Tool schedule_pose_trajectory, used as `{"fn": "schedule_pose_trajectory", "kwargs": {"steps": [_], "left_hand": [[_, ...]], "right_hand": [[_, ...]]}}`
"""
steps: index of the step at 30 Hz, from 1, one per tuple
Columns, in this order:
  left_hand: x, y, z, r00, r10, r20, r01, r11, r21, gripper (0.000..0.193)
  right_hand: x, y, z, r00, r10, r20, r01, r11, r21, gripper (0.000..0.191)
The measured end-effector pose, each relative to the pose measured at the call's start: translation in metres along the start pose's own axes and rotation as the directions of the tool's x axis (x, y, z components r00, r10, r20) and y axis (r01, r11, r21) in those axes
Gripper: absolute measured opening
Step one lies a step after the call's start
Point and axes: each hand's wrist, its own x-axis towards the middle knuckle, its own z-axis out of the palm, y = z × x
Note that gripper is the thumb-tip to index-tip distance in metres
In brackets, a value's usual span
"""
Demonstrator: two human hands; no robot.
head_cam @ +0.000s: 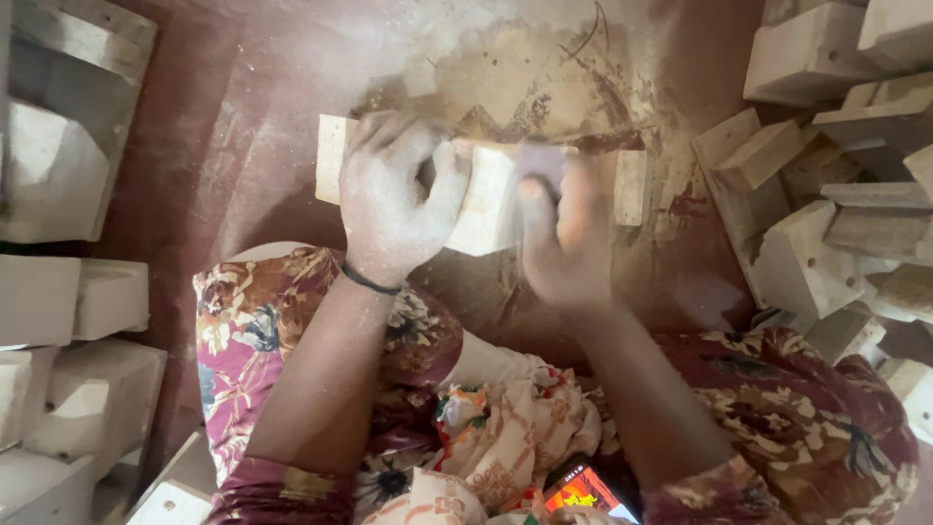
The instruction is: The person sits on the floor holding a white rectangular block on their lap and rubs its edges and faces with a small sanding block, smoothing the surface. They then set the block down and pick up another block to continue sanding.
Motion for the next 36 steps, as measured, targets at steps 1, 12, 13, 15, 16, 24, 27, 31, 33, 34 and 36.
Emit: {"fn": "schedule_pose_trajectory", "kwargs": {"steps": [1, 12, 13, 15, 16, 24, 27, 31, 33, 34, 36], "left_hand": [[0.0, 0.0, 0.0, 1.0, -0.008, 0.008, 0.008, 1.0, -0.008, 0.012], [0.0, 0.002, 0.0, 1.0, -0.027, 0.008, 0.027, 0.999, -0.025, 0.014], [0.001, 0.002, -0.001, 1.0, -0.016, -0.004, 0.016, 1.0, -0.02, 0.014], [0.001, 0.002, 0.0, 1.0, 0.009, -0.025, -0.009, 1.0, -0.013, 0.014], [0.001, 0.003, 0.0, 1.0, -0.001, -0.025, 0.001, 1.0, -0.011, 0.014], [0.003, 0.006, -0.001, 0.999, -0.028, -0.02, 0.028, 1.0, -0.009, 0.015], [0.002, 0.006, 0.0, 0.999, -0.023, -0.04, 0.023, 1.0, 0.002, 0.013], [0.002, 0.005, 0.0, 0.999, -0.02, -0.034, 0.02, 1.0, -0.024, 0.012], [0.002, 0.004, 0.001, 0.999, -0.013, -0.05, 0.012, 1.0, -0.01, 0.012], [0.002, 0.004, 0.001, 0.999, -0.012, -0.046, 0.011, 1.0, -0.009, 0.012], [0.002, 0.003, 0.002, 0.999, -0.012, -0.036, 0.012, 1.0, -0.015, 0.012]], "right_hand": [[0.0, 0.0, 0.001, 0.991, 0.13, -0.031, -0.132, 0.989, -0.068, 0.024], [-0.004, -0.005, 0.006, 0.937, 0.314, -0.154, -0.332, 0.936, -0.115, 0.024], [-0.003, -0.006, 0.006, 0.94, 0.316, -0.13, -0.332, 0.935, -0.123, 0.025], [-0.004, -0.01, 0.005, 0.942, 0.323, -0.087, -0.332, 0.932, -0.142, 0.027], [-0.005, -0.012, 0.005, 0.971, 0.227, -0.073, -0.233, 0.968, -0.089, 0.028], [-0.001, -0.006, 0.004, 0.94, 0.335, -0.065, -0.326, 0.937, 0.122, 0.033], [-0.004, 0.0, 0.004, 0.992, 0.12, -0.043, -0.12, 0.993, 0.001, 0.032], [-0.002, 0.004, 0.002, 0.963, 0.267, -0.034, -0.265, 0.963, 0.048, 0.028], [-0.002, 0.004, 0.003, 0.92, 0.387, -0.059, -0.381, 0.919, 0.101, 0.029], [-0.003, 0.004, 0.003, 0.937, 0.345, -0.049, -0.34, 0.937, 0.084, 0.03], [-0.006, 0.003, 0.003, 0.965, 0.261, -0.028, -0.26, 0.965, 0.044, 0.032]]}}
